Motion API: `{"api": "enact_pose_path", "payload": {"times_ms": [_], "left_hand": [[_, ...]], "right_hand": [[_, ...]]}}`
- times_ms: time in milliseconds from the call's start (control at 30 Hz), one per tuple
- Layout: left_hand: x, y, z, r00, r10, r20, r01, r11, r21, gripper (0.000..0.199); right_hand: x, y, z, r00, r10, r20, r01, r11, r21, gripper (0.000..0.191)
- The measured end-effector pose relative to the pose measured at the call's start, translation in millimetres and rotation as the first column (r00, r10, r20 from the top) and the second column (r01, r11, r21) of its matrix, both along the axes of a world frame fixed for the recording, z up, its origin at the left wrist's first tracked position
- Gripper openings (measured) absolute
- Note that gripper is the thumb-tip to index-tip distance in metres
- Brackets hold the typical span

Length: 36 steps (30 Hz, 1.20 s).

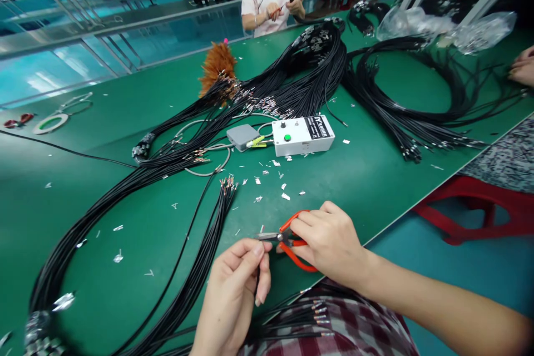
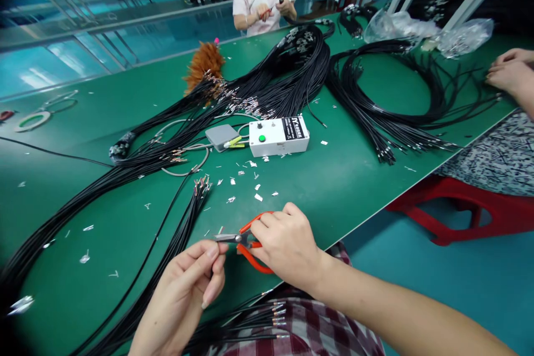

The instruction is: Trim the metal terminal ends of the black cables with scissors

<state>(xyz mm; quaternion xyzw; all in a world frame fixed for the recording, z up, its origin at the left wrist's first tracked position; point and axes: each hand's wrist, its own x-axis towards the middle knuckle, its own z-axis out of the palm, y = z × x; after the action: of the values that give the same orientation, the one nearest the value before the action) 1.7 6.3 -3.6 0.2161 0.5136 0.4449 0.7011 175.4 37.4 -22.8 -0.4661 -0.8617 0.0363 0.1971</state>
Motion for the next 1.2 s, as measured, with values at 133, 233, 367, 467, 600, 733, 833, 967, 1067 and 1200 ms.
{"api": "enact_pose_path", "payload": {"times_ms": [133, 233, 367, 467, 600, 733, 833, 967, 1067, 1200], "left_hand": [[-1.2, 1.1, -2.7, 0.999, -0.041, -0.022, 0.042, 0.999, 0.015, 0.022], [-12.3, 13.4, 0.4, 0.968, 0.015, -0.251, 0.034, 0.981, 0.189, 0.017], [-51.7, 58.5, 8.9, 0.874, 0.249, -0.417, -0.082, 0.922, 0.378, 0.013], [-89.1, 104.4, 7.7, 0.751, 0.437, -0.495, -0.174, 0.854, 0.490, 0.012], [-110.4, 136.5, -7.9, 0.584, 0.429, -0.689, -0.107, 0.882, 0.458, 0.021], [-76.6, 89.1, -20.0, 0.487, 0.356, -0.797, 0.171, 0.856, 0.487, 0.039], [-36.5, 23.1, -29.4, 0.530, 0.083, -0.844, 0.546, 0.728, 0.415, 0.007], [-13.3, -29.8, -44.8, 0.160, -0.119, -0.980, 0.919, 0.381, 0.103, 0.018], [-19.3, -30.0, -41.7, 0.226, -0.152, -0.962, 0.877, 0.462, 0.133, 0.019], [-22.2, -13.9, -17.6, 0.428, -0.139, -0.893, 0.722, 0.647, 0.245, 0.013]], "right_hand": [[0.0, 2.3, -1.8, 0.992, -0.011, -0.122, 0.000, 0.996, -0.090, 0.039], [4.8, 3.1, 1.4, 0.944, -0.138, -0.300, 0.072, 0.973, -0.221, 0.047], [19.2, 3.0, 2.5, 0.871, -0.289, -0.397, 0.137, 0.919, -0.369, 0.047], [28.9, 3.4, -2.4, 0.806, -0.370, -0.462, 0.087, 0.846, -0.525, 0.046], [35.2, 4.1, -9.1, 0.730, -0.487, -0.479, 0.063, 0.746, -0.663, 0.049], [37.0, 3.8, -12.9, 0.694, -0.541, -0.475, 0.034, 0.684, -0.729, 0.046], [35.3, 4.1, -15.1, 0.669, -0.551, -0.499, -0.017, 0.659, -0.752, 0.041], [29.5, 4.6, -18.1, 0.659, -0.531, -0.533, -0.096, 0.644, -0.759, 0.039], [24.1, 3.0, -20.1, 0.634, -0.539, -0.554, -0.150, 0.617, -0.772, 0.033], [14.7, -2.9, -19.1, 0.439, -0.579, -0.687, -0.446, 0.523, -0.727, 0.024]]}}
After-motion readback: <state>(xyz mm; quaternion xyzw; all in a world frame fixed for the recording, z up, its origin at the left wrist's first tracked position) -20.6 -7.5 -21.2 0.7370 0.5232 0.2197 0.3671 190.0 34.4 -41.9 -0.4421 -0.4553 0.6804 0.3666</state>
